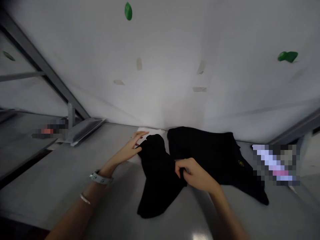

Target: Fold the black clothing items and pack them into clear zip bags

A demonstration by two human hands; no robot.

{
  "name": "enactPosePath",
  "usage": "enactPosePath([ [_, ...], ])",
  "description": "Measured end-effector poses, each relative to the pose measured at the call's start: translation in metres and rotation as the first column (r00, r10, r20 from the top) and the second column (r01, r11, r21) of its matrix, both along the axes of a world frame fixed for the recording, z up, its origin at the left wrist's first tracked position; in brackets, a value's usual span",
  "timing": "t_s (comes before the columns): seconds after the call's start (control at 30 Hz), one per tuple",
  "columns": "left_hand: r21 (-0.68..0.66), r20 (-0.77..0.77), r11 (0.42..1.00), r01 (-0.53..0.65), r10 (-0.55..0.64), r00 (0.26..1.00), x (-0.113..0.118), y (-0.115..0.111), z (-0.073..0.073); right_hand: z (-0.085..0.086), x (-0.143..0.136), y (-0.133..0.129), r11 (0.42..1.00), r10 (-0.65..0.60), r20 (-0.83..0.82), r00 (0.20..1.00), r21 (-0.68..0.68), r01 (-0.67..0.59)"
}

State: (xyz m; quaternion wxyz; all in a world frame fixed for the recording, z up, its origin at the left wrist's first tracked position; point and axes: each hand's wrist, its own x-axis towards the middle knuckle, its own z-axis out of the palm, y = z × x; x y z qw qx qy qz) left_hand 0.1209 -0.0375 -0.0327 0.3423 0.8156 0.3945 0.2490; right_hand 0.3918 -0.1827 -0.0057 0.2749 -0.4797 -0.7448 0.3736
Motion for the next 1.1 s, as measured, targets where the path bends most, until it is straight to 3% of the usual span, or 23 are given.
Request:
enactPosePath([
  [0.1, 0.079, -0.069, 0.980, 0.183, -0.178, 0.982, 0.000, -0.003, 0.005, 0.001, 0.007, 0.000, 1.000, -0.002, 0.005, 1.000, -0.031, 0.002],
  [0.23, 0.087, -0.174, 0.938, 0.334, -0.316, 0.933, 0.001, -0.007, 0.009, 0.002, 0.007, 0.000, 0.997, -0.073, 0.011, 0.997, -0.019, 0.074],
  [0.33, 0.096, -0.190, 0.931, 0.354, -0.332, 0.924, 0.001, -0.007, 0.007, -0.002, 0.003, 0.002, 0.993, -0.120, 0.140, 0.983, -0.004, 0.122],
  [0.43, 0.122, -0.122, 0.947, 0.298, -0.284, 0.951, 0.002, -0.003, 0.002, -0.010, 0.000, 0.002, 0.990, -0.134, 0.349, 0.927, 0.017, 0.137],
  [0.5, 0.125, -0.088, 0.968, 0.217, -0.207, 0.974, 0.004, 0.000, -0.001, -0.014, -0.001, -0.001, 0.995, -0.095, 0.423, 0.901, 0.009, 0.100],
  [0.6, 0.127, -0.087, 0.984, -0.127, 0.138, 0.987, 0.003, 0.005, -0.005, -0.019, -0.005, -0.008, 0.997, -0.073, 0.487, 0.870, 0.028, 0.068],
  [0.7, 0.100, -0.072, 0.859, -0.502, 0.509, 0.858, -0.003, 0.011, -0.006, -0.020, -0.008, -0.011, 0.986, -0.147, 0.523, 0.839, 0.145, 0.082],
  [0.77, 0.142, 0.004, 0.795, -0.590, 0.595, 0.803, -0.011, 0.015, -0.005, -0.019, -0.008, -0.010, 0.981, -0.150, 0.501, 0.852, 0.181, 0.066],
  [0.83, 0.268, 0.044, 0.825, -0.497, 0.505, 0.862, -0.020, 0.017, -0.003, -0.017, -0.001, -0.006, 0.982, -0.138, 0.442, 0.886, 0.180, 0.062],
  [0.9, 0.353, -0.083, 0.910, -0.218, 0.262, 0.962, -0.030, 0.020, -0.002, -0.016, 0.011, -0.004, 0.973, -0.187, 0.381, 0.906, 0.196, 0.119],
  [0.97, 0.313, -0.260, 0.949, 0.046, 0.038, 0.965, -0.039, 0.022, -0.004, -0.017, 0.026, -0.003, 0.947, -0.291, 0.355, 0.888, 0.236, 0.216],
  [1.03, 0.268, -0.333, 0.956, 0.121, -0.026, 0.943, -0.044, 0.025, -0.005, -0.019, 0.041, -0.003, 0.916, -0.381, 0.341, 0.860, 0.265, 0.301],
  [1.1, 0.297, -0.308, 0.953, 0.059, 0.037, 0.951, -0.045, 0.028, -0.004, -0.019, 0.051, -0.002, 0.892, -0.433, 0.294, 0.852, 0.276, 0.358],
])
